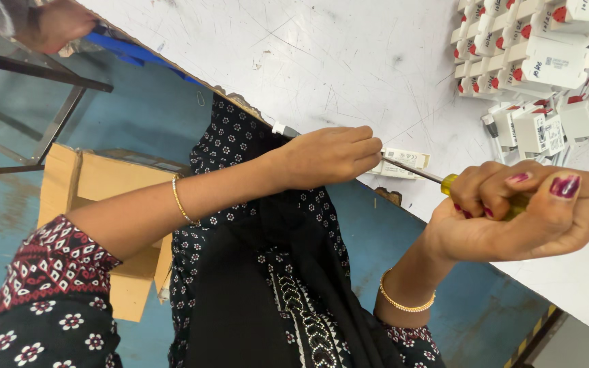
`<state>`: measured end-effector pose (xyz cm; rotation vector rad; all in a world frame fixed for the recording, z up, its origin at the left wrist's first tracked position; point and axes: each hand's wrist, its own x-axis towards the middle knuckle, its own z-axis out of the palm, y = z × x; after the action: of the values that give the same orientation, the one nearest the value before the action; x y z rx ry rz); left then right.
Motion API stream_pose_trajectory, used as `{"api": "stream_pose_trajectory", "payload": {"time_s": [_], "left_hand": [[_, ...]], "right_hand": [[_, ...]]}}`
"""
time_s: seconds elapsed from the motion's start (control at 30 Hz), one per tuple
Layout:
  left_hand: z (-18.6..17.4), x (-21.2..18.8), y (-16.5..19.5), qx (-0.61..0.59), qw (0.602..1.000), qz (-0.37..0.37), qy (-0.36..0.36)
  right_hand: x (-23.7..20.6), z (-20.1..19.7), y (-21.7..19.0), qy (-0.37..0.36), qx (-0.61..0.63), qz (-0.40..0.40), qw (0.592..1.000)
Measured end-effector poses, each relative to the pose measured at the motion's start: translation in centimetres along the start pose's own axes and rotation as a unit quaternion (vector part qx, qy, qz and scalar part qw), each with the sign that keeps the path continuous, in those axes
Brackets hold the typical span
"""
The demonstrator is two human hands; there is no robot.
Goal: The person uses a screwdriver to tighten screws on small white electrical components with attached wires. They handle each unit one at a time, turning them over and placing them on the table after tightening.
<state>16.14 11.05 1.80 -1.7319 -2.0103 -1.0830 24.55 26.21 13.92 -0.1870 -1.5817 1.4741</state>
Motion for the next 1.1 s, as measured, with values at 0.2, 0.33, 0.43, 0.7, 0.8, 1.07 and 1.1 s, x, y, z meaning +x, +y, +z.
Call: {"api": "stream_pose_trajectory", "payload": {"time_s": [0.2,0.33,0.43,0.7,0.8,1.07,1.1], "left_hand": [[-0.1,0.7,0.5,0.014,1.000,-0.001,-0.015],[0.0,1.0,0.7,-0.005,0.999,-0.036,-0.034],[0.2,0.9,0.6,-0.009,0.998,-0.056,-0.039],[0.5,-0.6,-0.2,-0.108,0.982,-0.152,0.023],[1.0,-0.9,-0.1,-0.118,0.978,-0.170,0.042],[0.8,-1.4,-0.4,-0.069,0.984,-0.157,0.043],[0.4,-1.5,-0.2,-0.071,0.984,-0.152,0.060]], "right_hand": [[0.0,0.0,0.0,0.010,0.010,0.012,1.000],[0.3,-0.2,0.3,-0.006,0.028,0.010,1.000],[0.6,-0.3,1.0,-0.018,0.044,-0.007,0.999],[2.0,-2.0,1.9,0.019,0.132,0.028,0.991],[3.3,-4.1,0.7,-0.057,0.092,0.046,0.993],[0.5,-4.2,3.5,-0.440,-0.479,0.179,0.738],[-0.2,-4.2,3.9,-0.441,-0.487,0.173,0.733]]}}
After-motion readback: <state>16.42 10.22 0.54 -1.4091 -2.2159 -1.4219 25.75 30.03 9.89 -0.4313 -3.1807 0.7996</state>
